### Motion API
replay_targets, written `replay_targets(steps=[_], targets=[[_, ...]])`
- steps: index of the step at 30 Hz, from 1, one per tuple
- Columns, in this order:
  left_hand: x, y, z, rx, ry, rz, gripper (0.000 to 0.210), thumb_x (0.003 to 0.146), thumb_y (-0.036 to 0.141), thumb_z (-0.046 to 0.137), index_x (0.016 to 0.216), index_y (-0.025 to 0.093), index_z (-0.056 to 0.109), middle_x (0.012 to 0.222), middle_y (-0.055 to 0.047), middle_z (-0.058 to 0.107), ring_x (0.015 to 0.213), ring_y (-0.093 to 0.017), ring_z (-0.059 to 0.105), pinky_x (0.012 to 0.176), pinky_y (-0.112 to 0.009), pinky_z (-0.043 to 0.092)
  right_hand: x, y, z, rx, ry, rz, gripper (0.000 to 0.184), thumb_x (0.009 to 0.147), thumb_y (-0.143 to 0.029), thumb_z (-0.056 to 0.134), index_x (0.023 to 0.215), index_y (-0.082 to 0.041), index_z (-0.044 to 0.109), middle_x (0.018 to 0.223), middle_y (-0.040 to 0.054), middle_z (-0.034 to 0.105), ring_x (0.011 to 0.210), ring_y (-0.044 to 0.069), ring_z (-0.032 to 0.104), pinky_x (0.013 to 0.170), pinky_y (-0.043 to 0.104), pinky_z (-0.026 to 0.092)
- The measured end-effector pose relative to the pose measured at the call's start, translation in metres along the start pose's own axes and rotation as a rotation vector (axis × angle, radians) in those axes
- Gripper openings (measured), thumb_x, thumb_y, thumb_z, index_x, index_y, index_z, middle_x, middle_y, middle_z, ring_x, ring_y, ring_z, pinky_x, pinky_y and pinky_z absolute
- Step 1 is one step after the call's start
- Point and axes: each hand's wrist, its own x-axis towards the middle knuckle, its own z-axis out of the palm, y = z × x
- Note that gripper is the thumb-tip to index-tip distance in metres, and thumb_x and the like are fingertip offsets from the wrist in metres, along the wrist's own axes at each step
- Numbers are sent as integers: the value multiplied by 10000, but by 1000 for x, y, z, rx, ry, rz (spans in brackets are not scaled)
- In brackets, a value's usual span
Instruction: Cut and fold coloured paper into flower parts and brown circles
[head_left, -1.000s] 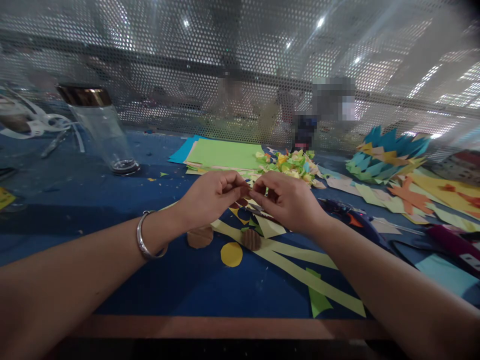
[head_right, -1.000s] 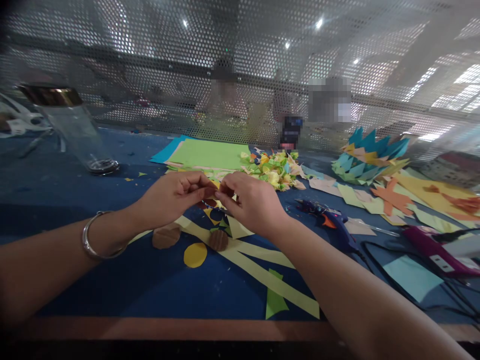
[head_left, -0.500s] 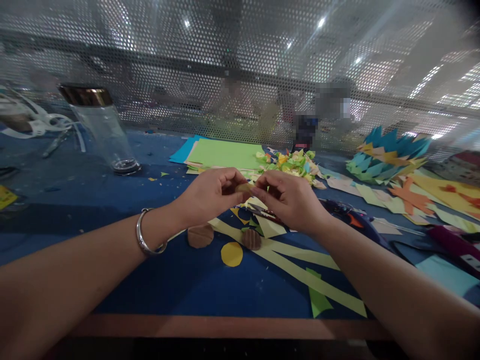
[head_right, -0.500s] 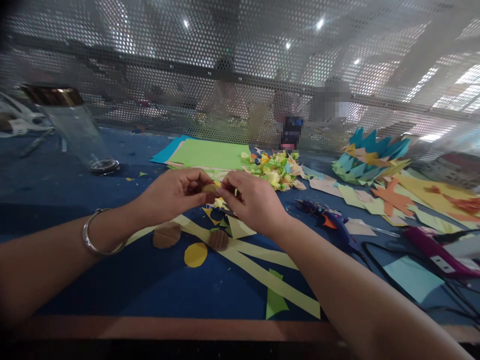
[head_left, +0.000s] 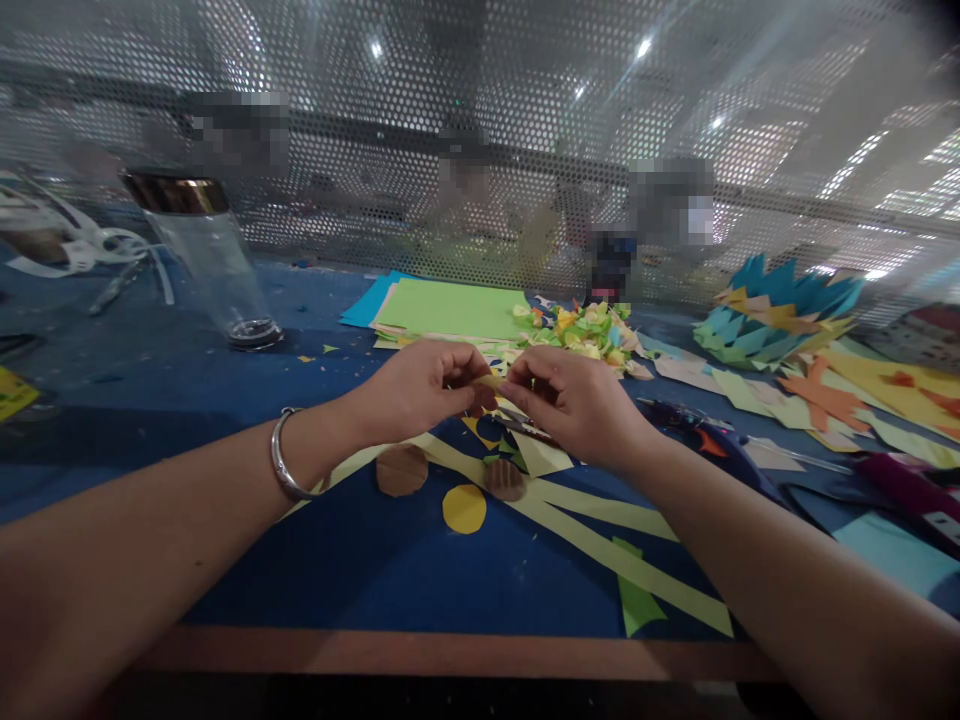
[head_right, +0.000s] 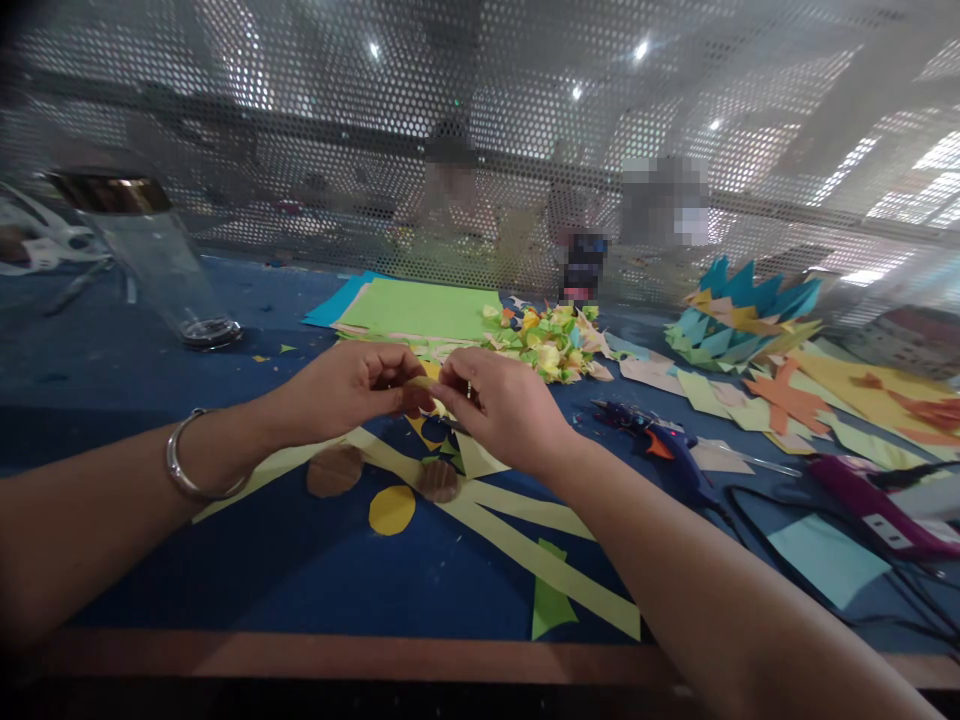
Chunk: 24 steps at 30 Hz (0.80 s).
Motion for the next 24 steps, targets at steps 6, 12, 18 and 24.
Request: replay_targets(steps=[6, 12, 18, 24], targets=[[0, -2, 0, 123, -5, 18, 118, 839, 307, 640, 843, 192, 666, 746, -34, 720, 721, -187, 686, 662, -296, 530, -1, 0, -1, -15, -20, 7, 187, 935, -295, 574, 785, -186, 552, 716, -5, 538, 600, 109, 436, 565, 256, 307], [-2, 4, 1, 160, 22, 96, 112, 877, 294, 593, 847, 193, 632, 813, -34, 720, 749, -169, 673, 677, -271, 499, 0, 2, -2, 13, -14, -9, 190, 940, -315, 578, 803, -189, 538, 715, -14, 513, 606, 107, 442, 567, 255, 319], [-4, 10, -3, 363, 63, 177, 134, 912, 320, 552, 899, 200, 610, 752, -2, 662, 660, -139, 588, 607, -252, 400, 1, 1, -1, 34, -28, -76, 168, 916, -227, 586, 771, -183, 514, 726, -12, 479, 655, 117, 452, 599, 258, 332], [-4, 10, -2, 496, 71, 243, 131, 916, 305, 534, 883, 195, 597, 702, 10, 606, 612, -130, 522, 574, -253, 346, -1, 2, 2, 60, -34, -59, 87, 898, -196, 581, 817, -176, 556, 750, -9, 476, 648, 117, 452, 594, 264, 329]])
